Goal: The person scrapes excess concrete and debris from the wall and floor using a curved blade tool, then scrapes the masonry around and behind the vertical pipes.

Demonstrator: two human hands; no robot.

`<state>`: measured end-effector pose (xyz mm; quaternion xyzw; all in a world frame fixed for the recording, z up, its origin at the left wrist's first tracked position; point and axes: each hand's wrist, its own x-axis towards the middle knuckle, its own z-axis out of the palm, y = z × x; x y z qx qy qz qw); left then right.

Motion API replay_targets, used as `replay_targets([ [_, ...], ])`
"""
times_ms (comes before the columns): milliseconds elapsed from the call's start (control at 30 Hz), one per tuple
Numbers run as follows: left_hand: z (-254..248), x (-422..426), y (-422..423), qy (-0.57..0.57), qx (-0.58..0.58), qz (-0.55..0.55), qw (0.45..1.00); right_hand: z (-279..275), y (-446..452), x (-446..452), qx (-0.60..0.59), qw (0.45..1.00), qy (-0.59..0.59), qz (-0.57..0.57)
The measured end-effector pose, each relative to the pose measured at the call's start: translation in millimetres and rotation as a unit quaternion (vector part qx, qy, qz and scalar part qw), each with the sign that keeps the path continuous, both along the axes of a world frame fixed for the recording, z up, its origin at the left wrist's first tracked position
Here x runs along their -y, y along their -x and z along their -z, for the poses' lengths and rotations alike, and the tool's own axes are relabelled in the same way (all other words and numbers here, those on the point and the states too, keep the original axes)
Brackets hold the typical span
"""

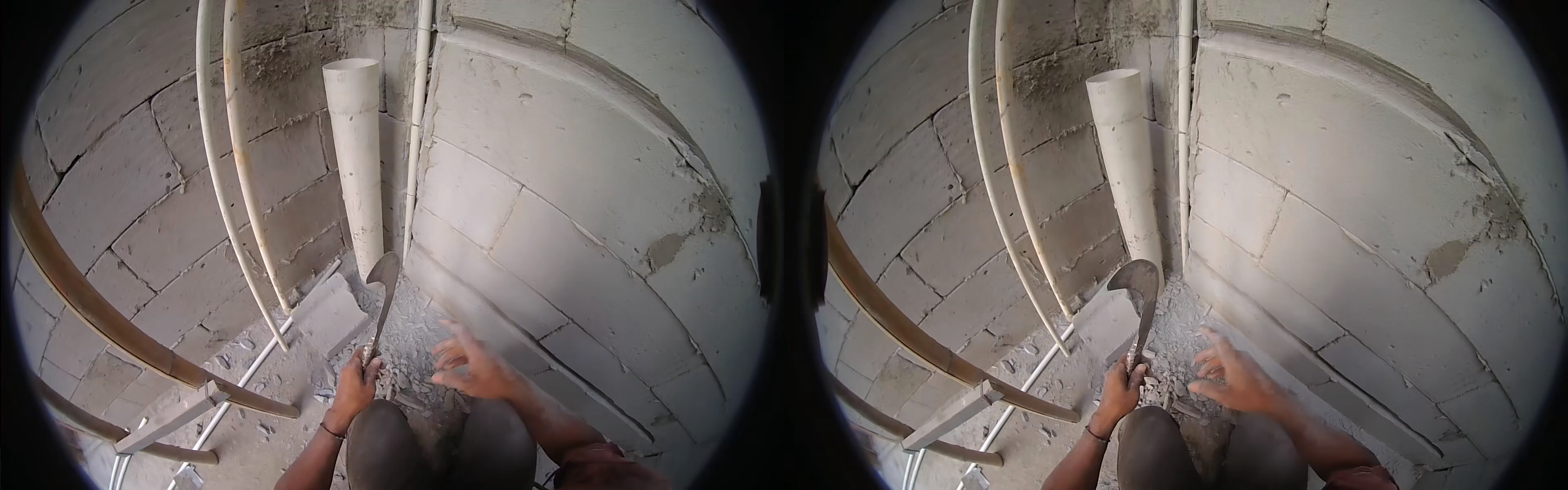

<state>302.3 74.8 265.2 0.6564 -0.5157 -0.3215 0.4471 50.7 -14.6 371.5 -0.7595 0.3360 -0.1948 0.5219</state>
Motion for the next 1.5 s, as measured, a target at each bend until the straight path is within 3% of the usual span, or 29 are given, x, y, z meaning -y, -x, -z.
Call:
replay_targets([
  [67, -14.3, 9.9, -3.8, 0.011, 0.028, 0.010, 0.999, -23.9, 31.3, 34.0, -0.003, 0.980, 0.129, 0.149],
  [133, -36.0, 30.7, -2.9, 0.026, 0.056, 0.020, 0.998, -50.9, 57.8, 68.2, 0.023, 0.912, 0.342, 0.223],
  [200, -51.4, 64.4, 0.9, 0.051, 0.087, 0.002, 0.995, -85.5, 78.1, 87.4, 0.071, 0.844, 0.452, 0.279],
  [233, -61.9, 82.6, 3.0, 0.083, 0.111, -0.007, 0.990, -102.0, 86.0, 94.3, 0.080, 0.848, 0.447, 0.275],
  [300, -95.0, 121.9, 12.9, 0.092, 0.122, -0.043, 0.987, -133.4, 103.2, 105.9, 0.159, 0.745, 0.574, 0.301],
  [433, -150.9, 188.4, 21.2, 0.104, 0.119, -0.097, 0.983, -161.7, 120.8, 125.7, 0.301, 0.698, 0.574, 0.305],
  [500, -163.4, 211.3, 21.4, 0.121, 0.087, -0.101, 0.984, -151.8, 130.1, 134.9, 0.222, 0.683, 0.627, 0.302],
  [533, -157.5, 222.5, 17.0, 0.147, 0.116, -0.111, 0.976, -154.1, 128.7, 131.5, 0.134, 0.694, 0.637, 0.308],
  [567, -151.8, 232.2, 13.0, 0.173, 0.143, -0.121, 0.967, -156.6, 126.3, 133.4, 0.132, 0.693, 0.640, 0.304],
  [633, -144.6, 243.3, 5.1, 0.200, 0.161, -0.125, 0.958, -158.3, 119.9, 134.4, 0.028, 0.642, 0.690, 0.334],
  [833, -131.3, 271.9, -19.4, 0.178, 0.116, -0.090, 0.973, -151.7, 114.8, 140.6, -0.022, 0.580, 0.723, 0.374],
  [967, -126.1, 288.6, -29.6, 0.179, 0.074, -0.040, 0.980, -148.9, 111.4, 147.9, -0.038, 0.585, 0.710, 0.391],
  [1033, -110.8, 305.6, -31.5, 0.218, 0.128, -0.067, 0.965, -149.0, 106.9, 154.1, -0.006, 0.533, 0.748, 0.396],
  [1100, -110.6, 311.9, -25.8, 0.207, 0.111, -0.071, 0.969, -144.1, 108.5, 156.6, -0.016, 0.518, 0.755, 0.401],
  [1267, -117.3, 320.0, -21.8, 0.304, 0.096, -0.095, 0.943, -149.9, 106.7, 157.4, -0.060, 0.485, 0.762, 0.425],
  [1333, -123.2, 318.6, -24.2, 0.340, 0.099, -0.098, 0.930, -157.6, 98.6, 157.4, -0.109, 0.419, 0.798, 0.420],
  [1500, -145.1, 308.0, -24.8, 0.345, -0.030, -0.093, 0.934, -156.5, 90.6, 155.1, -0.127, 0.416, 0.779, 0.451],
])
